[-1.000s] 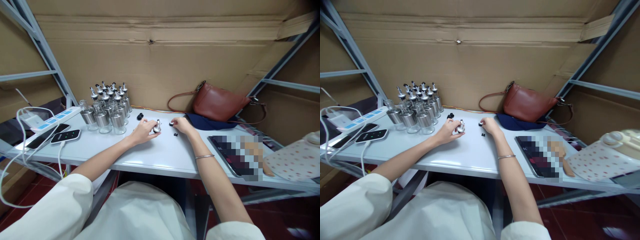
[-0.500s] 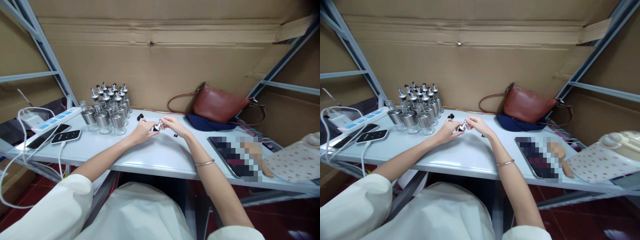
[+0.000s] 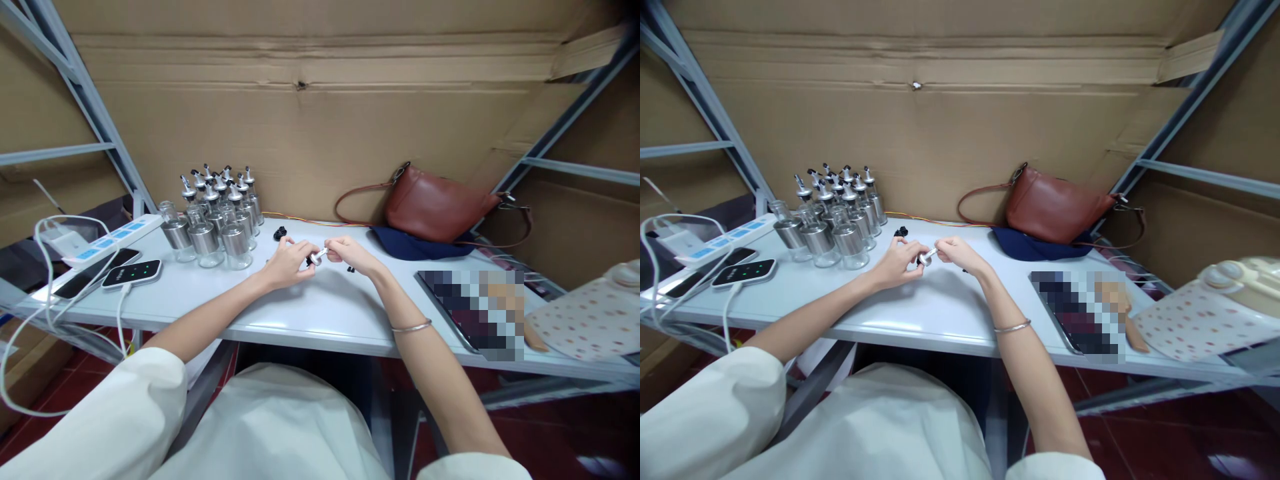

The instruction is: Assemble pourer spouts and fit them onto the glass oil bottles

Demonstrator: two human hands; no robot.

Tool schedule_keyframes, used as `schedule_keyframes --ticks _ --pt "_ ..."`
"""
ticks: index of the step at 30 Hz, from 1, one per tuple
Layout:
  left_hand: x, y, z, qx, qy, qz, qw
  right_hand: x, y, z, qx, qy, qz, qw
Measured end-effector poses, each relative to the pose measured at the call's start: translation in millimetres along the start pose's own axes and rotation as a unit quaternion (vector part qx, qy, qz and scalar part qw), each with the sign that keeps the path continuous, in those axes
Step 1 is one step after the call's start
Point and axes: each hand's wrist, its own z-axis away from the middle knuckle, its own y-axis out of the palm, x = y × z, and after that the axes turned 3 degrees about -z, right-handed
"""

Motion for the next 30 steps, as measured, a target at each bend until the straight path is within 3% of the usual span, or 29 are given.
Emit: schedule_keyframes --ticks 8,19,25,30 --pt "-1.6 -0.6 0.6 -0.003 0.002 0.010 1.000 -4.3 1.6 -2.0 -0.012 -0.003 -0.009 1.000" --pt "-10.1 -3.9 -3.6 -0.009 -0.087 0.092 0.992 -5.2 -0.5 -4.9 -0.032 -0.055 -0.040 0.997" --pt "-6.6 -1.4 -2.6 -0.022 -0.094 0.083 0.992 -8.4 -1.6 -5.6 -0.034 -0.034 -0.096 0.994" --pt "-4.1 3.7 -5.2 -0.033 -0.128 0.194 0.972 -7.1 0.8 -5.9 -0.053 -0.043 -0.091 0.994"
